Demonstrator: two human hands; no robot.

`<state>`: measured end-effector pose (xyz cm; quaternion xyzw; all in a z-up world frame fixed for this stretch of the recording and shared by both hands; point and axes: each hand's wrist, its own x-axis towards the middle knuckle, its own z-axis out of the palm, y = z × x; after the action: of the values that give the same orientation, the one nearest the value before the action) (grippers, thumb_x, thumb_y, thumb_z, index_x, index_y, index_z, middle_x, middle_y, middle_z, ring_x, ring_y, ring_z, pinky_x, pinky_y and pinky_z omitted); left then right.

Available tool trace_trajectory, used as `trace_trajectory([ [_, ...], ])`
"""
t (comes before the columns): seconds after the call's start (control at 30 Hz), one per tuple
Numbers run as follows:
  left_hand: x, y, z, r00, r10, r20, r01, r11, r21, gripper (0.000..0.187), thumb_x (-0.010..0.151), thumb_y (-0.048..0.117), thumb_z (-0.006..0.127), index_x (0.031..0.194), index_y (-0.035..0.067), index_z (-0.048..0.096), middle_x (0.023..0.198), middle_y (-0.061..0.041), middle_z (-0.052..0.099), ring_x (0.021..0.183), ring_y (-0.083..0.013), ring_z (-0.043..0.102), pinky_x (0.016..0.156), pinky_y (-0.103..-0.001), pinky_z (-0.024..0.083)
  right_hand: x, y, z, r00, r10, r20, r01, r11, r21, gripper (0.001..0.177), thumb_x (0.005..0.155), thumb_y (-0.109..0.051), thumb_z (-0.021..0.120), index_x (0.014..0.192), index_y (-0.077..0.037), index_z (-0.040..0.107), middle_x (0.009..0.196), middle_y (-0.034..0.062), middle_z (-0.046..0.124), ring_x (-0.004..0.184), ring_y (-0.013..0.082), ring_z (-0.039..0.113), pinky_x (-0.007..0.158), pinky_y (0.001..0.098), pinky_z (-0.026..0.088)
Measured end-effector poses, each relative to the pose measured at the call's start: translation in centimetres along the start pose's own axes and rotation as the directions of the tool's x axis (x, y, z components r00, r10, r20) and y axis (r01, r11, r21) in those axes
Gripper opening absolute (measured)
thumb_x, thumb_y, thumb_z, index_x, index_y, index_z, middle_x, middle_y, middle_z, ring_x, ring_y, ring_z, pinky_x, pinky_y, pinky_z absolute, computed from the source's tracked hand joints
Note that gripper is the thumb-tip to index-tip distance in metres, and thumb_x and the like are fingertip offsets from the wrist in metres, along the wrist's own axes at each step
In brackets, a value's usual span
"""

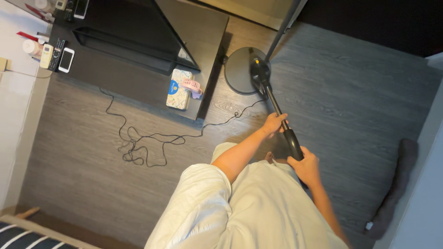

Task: The person vacuums the floor of a room using a stick vacuum cleaner. They move the vacuum back and forth across the wooden floor, cleaning around furniture such as a bed, a TV stand, and a small table.

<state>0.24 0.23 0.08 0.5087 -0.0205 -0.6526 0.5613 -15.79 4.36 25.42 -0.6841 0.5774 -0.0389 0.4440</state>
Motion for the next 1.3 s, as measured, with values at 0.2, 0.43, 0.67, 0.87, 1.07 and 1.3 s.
trace_trajectory([
  [0.2,-2.9,0.2,-0.7,0.996,0.019,-0.091,-0.02,1.0,-0.009,0.028,0.1,0.026,0.062,0.101,0.0,0.052,0.08,-0.012,0.066,0.058,-0.024,0.071,0.044,-0.03,0.053,-1.1,-0.6,-0.4,0.997,-0.028,0.066,0.03,0.999,-0.024,0.041,0.072,-0.019,0.078,0.109,-0.001,0.072,0.072,0.0142,0.072,0.063,0.0222,0.067,0.062,0.0375,0.054],
  [0.43,-8.3,-3.7,1.7,0.996,0.0,-0.09,-0.002,1.0,-0.024,0.038,0.103,0.026,0.063,0.094,-0.011,0.06,0.076,-0.018,0.067,0.055,-0.0208,0.067,0.05,-0.031,0.058,-4.4,0.3,-4.8,0.986,-0.041,0.159,0.075,0.973,-0.22,0.049,0.069,-0.022,0.078,0.115,-0.006,0.073,0.082,0.019,0.076,0.07,0.0284,0.074,0.067,0.0398,0.055],
  [0.67,-9.0,-2.0,2.3,0.997,0.06,-0.055,-0.062,0.997,-0.044,0.043,0.103,0.027,0.062,0.089,-0.013,0.063,0.077,-0.019,0.069,0.057,-0.0224,0.069,0.053,-0.032,0.06,-4.3,-1.6,-6.7,0.985,0.076,0.158,-0.017,0.939,-0.344,0.05,0.072,-0.026,0.08,0.118,-0.008,0.073,0.079,0.0228,0.074,0.069,0.0352,0.075,0.068,0.0438,0.057],
  [0.87,-8.8,1.0,1.0,0.997,-0.015,-0.078,0.0,0.981,-0.192,0.037,0.099,0.026,0.061,0.091,-0.01,0.058,0.079,-0.019,0.069,0.061,-0.0275,0.075,0.054,-0.034,0.063,-2.5,-2.7,-4.9,0.982,-0.055,0.178,0.116,0.928,-0.353,0.047,0.075,-0.029,0.077,0.118,-0.012,0.072,0.081,0.0233,0.073,0.077,0.04,0.074,0.069,0.0465,0.057],
  [1.07,-10.2,3.4,-1.2,0.958,0.048,-0.282,-0.128,0.953,-0.274,0.011,0.092,0.019,0.063,0.087,0.01,0.06,0.067,-0.002,0.058,0.052,-0.0185,0.062,0.048,-0.031,0.051,-2.4,-7.8,-3.3,0.926,-0.214,0.313,0.364,0.728,-0.581,0.036,0.081,-0.031,0.072,0.114,-0.017,0.069,0.092,0.0157,0.076,0.085,0.0416,0.072,0.077,0.0514,0.056],
  [1.3,-8.4,4.6,-4.9,0.951,0.123,-0.282,-0.225,0.904,-0.363,0.021,0.09,0.013,0.06,0.07,0.006,0.057,0.061,-0.005,0.055,0.051,-0.0187,0.059,0.05,-0.032,0.051,-0.2,-11.2,-1.2,0.831,-0.316,0.458,0.556,0.469,-0.686,0.042,0.083,-0.034,0.074,0.114,-0.009,0.059,0.098,0.0132,0.074,0.084,0.0368,0.075,0.073,0.0469,0.06],
])
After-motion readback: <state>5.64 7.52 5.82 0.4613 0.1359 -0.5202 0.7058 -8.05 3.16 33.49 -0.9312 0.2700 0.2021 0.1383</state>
